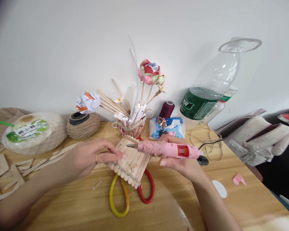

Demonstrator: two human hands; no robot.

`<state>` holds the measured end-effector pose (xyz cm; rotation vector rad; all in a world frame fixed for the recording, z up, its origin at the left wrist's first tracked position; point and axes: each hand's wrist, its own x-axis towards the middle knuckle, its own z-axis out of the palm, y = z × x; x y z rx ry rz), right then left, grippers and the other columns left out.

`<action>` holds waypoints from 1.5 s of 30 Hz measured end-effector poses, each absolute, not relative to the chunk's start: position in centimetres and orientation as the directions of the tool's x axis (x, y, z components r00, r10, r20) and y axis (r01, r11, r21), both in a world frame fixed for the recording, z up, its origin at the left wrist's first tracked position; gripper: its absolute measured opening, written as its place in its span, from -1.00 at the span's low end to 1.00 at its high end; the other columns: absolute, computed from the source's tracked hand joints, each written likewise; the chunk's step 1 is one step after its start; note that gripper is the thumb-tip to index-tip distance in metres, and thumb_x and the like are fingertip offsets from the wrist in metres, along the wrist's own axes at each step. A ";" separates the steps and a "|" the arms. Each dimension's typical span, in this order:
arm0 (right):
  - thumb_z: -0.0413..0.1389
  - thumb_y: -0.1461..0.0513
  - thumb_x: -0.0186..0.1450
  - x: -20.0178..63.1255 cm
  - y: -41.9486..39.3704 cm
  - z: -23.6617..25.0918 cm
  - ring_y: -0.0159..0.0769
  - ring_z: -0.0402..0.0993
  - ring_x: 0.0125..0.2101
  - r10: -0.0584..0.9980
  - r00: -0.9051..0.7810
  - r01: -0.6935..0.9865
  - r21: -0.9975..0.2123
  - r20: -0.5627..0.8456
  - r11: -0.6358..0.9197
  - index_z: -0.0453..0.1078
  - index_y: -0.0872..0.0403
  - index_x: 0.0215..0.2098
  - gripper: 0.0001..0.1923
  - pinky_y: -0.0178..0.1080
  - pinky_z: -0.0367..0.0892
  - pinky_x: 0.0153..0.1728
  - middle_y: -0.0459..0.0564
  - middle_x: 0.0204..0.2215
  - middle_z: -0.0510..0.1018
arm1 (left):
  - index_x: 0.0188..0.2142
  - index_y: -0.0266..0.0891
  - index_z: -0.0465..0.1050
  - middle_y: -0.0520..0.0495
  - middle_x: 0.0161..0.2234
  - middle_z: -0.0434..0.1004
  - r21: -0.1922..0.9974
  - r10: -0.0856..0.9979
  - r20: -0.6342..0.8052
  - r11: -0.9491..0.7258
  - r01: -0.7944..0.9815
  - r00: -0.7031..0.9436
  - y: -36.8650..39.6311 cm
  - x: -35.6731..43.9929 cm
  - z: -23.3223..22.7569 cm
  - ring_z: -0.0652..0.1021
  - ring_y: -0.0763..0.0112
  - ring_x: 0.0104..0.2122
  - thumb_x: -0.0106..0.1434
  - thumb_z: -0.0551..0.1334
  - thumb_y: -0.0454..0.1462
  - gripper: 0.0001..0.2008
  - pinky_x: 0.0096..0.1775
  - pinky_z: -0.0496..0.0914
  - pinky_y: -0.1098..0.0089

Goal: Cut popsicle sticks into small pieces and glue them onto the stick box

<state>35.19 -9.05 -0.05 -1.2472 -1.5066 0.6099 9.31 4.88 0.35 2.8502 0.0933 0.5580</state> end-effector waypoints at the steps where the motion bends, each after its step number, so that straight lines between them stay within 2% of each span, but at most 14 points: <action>1: 0.20 -0.12 0.08 35.3 -9.1 -0.1 -0.29 0.26 -0.52 0.921 0.077 0.385 -0.864 0.381 0.325 0.38 0.01 -0.42 -0.61 -0.25 0.17 -0.53 -0.09 -0.54 0.38 | -0.04 -0.04 0.37 0.03 -0.19 0.49 0.219 0.094 0.365 -0.976 0.013 0.926 4.9 9.2 0.4 0.49 0.50 -0.30 0.35 0.01 -0.38 -0.71 -0.32 0.35 0.52; 8: 0.21 -0.12 0.07 35.5 -9.1 -0.1 -0.28 0.24 -0.54 0.929 0.063 0.388 -0.867 0.364 0.314 0.37 0.00 -0.43 -0.61 -0.25 0.12 -0.56 -0.09 -0.55 0.37 | -0.02 -0.07 0.36 0.00 -0.17 0.47 0.187 0.062 0.373 -0.982 -0.010 0.926 5.1 9.1 0.3 0.48 0.45 -0.28 0.30 0.01 -0.46 -0.64 -0.30 0.38 0.48; 19: 0.20 -0.11 0.08 35.6 -9.1 -0.1 -0.29 0.24 -0.53 0.935 0.050 0.383 -0.871 0.351 0.307 0.37 -0.01 -0.41 -0.63 -0.25 0.10 -0.53 -0.10 -0.53 0.38 | -0.02 -0.06 0.35 0.02 -0.18 0.49 0.189 0.070 0.374 -0.982 -0.002 0.925 5.0 9.0 0.4 0.49 0.46 -0.29 0.30 0.02 -0.45 -0.65 -0.31 0.37 0.49; 27: 0.21 -0.10 0.09 35.5 -9.1 -0.1 -0.29 0.26 -0.52 0.934 0.042 0.378 -0.870 0.356 0.315 0.37 0.00 -0.40 -0.63 -0.25 0.13 -0.53 -0.10 -0.52 0.39 | -0.01 -0.04 0.34 0.04 -0.16 0.48 0.198 0.087 0.344 -0.980 0.018 0.935 5.2 9.0 0.1 0.49 0.47 -0.27 0.30 0.06 -0.43 -0.65 -0.31 0.34 0.52; 32: 0.19 -0.12 0.10 35.5 -9.1 -0.1 -0.30 0.26 -0.51 0.929 0.044 0.381 -0.866 0.366 0.323 0.37 0.02 -0.41 -0.61 -0.26 0.14 -0.53 -0.09 -0.52 0.39 | 0.01 -0.08 0.32 0.01 -0.17 0.47 0.179 0.068 0.367 -0.984 0.002 0.928 5.0 9.1 0.3 0.47 0.46 -0.28 0.35 -0.01 -0.39 -0.68 -0.31 0.34 0.50; 36: 0.20 -0.12 0.08 35.6 -9.2 -0.3 -0.31 0.26 -0.50 0.933 0.055 0.378 -0.872 0.356 0.311 0.37 0.01 -0.40 -0.60 -0.28 0.13 -0.53 -0.10 -0.52 0.38 | -0.05 -0.09 0.35 0.02 -0.17 0.46 0.193 0.119 0.296 -0.979 0.063 0.948 4.8 9.2 0.3 0.47 0.46 -0.27 0.35 0.03 -0.34 -0.75 -0.33 0.32 0.51; 40: 0.20 -0.12 0.08 35.6 -9.2 -0.3 -0.32 0.25 -0.52 0.939 0.049 0.368 -0.880 0.341 0.301 0.36 0.01 -0.41 -0.60 -0.28 0.12 -0.54 -0.10 -0.52 0.38 | 0.01 -0.07 0.31 0.01 -0.16 0.45 0.195 0.102 0.298 -0.980 0.044 0.949 4.8 9.1 0.3 0.46 0.46 -0.28 0.32 -0.01 -0.43 -0.65 -0.31 0.33 0.51; 45: 0.21 -0.11 0.08 35.5 -9.1 0.0 -0.32 0.23 -0.53 0.934 0.052 0.390 -0.868 0.353 0.307 0.35 0.01 -0.43 -0.61 -0.29 0.10 -0.56 -0.11 -0.55 0.36 | 0.05 -0.04 0.29 -0.03 -0.13 0.45 0.189 0.099 0.285 -0.981 0.046 0.953 5.0 9.1 0.4 0.46 0.42 -0.28 0.32 0.00 -0.41 -0.63 -0.30 0.34 0.45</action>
